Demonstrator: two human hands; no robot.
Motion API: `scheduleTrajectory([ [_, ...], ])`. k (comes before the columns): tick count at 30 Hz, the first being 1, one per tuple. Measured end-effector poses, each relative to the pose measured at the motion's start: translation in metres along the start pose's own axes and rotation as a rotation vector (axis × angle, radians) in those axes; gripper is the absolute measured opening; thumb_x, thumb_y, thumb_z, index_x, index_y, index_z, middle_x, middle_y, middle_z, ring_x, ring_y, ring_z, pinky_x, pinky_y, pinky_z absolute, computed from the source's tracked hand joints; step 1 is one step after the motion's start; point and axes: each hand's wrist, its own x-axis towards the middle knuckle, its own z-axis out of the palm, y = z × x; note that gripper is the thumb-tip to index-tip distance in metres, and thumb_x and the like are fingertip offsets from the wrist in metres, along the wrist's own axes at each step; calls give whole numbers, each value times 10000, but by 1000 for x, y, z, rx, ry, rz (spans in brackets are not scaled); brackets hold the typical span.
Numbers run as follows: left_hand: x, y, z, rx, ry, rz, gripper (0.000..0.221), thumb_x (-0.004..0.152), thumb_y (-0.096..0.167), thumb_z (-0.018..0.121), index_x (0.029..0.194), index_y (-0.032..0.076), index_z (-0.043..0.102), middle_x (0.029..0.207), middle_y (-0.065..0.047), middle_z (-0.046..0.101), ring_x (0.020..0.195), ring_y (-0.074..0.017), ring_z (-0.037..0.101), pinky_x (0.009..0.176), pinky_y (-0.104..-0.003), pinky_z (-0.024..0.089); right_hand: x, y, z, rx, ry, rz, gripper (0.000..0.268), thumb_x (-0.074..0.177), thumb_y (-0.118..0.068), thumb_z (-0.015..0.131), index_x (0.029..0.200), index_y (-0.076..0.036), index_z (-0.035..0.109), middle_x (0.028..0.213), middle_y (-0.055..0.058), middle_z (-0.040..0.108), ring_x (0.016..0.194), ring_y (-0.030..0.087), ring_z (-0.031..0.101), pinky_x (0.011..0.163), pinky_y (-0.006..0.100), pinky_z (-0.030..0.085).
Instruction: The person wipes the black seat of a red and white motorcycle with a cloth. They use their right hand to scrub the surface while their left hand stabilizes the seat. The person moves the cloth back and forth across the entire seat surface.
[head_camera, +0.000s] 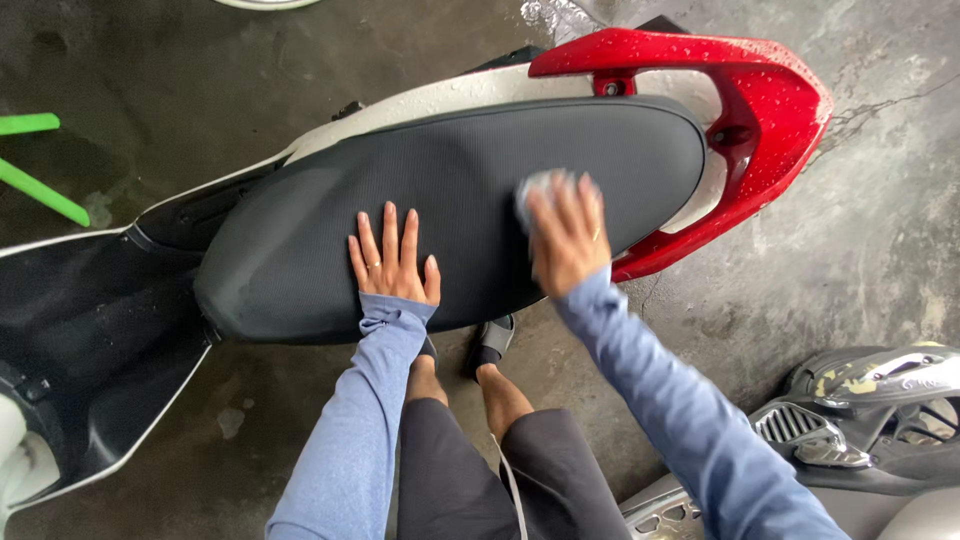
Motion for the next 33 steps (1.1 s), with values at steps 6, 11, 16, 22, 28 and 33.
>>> scheduleTrajectory([
  [6,3,-2,-6,15,2,13,762,1113,479,503,1831,225,473,1915,-120,385,1755,-518,251,1405,-683,150,-46,-51,-12,-6,-14,2,571,1082,-286,687,1652,-285,691,1714,162,614,1622,544,483,1314,661,412],
  [11,0,0,-6,17,-9,22,742,1140,487,446,1820,192,484,1908,-150,391,1750,-532,249,1395,-691,151,-6,19,-4,-36,27,-132,555,1072,-138,627,1620,-135,710,1651,272,650,1573,583,520,1330,736,392],
  [16,3,2,-10,8,-7,8,744,1125,455,502,1826,206,485,1922,-122,378,1755,-519,251,1402,-674,144,-65,-18,-21,-20,-5,83,609,1085,-288,698,1689,-211,677,1765,226,549,1661,598,391,1368,707,317],
  [22,4,3,-15,-6,-44,-4,768,1099,442,534,1827,204,476,1921,-133,375,1757,-524,235,1403,-685,137,-18,107,-7,-40,139,359,640,1141,-200,699,1763,-86,600,1824,260,408,1688,581,226,1397,704,186],
  [28,1,1,-9,-1,-34,14,753,1128,449,473,1834,187,457,1920,-157,363,1751,-549,237,1395,-706,153,-40,71,-26,17,44,177,651,1031,-173,740,1676,-104,682,1752,256,526,1689,526,389,1425,672,269],
  [33,-1,1,-7,-22,-18,-17,773,1081,454,550,1814,214,498,1908,-126,403,1753,-528,252,1403,-695,149,24,147,-3,-98,138,360,600,1138,-199,705,1727,-94,659,1741,282,472,1652,563,287,1367,668,237],
])
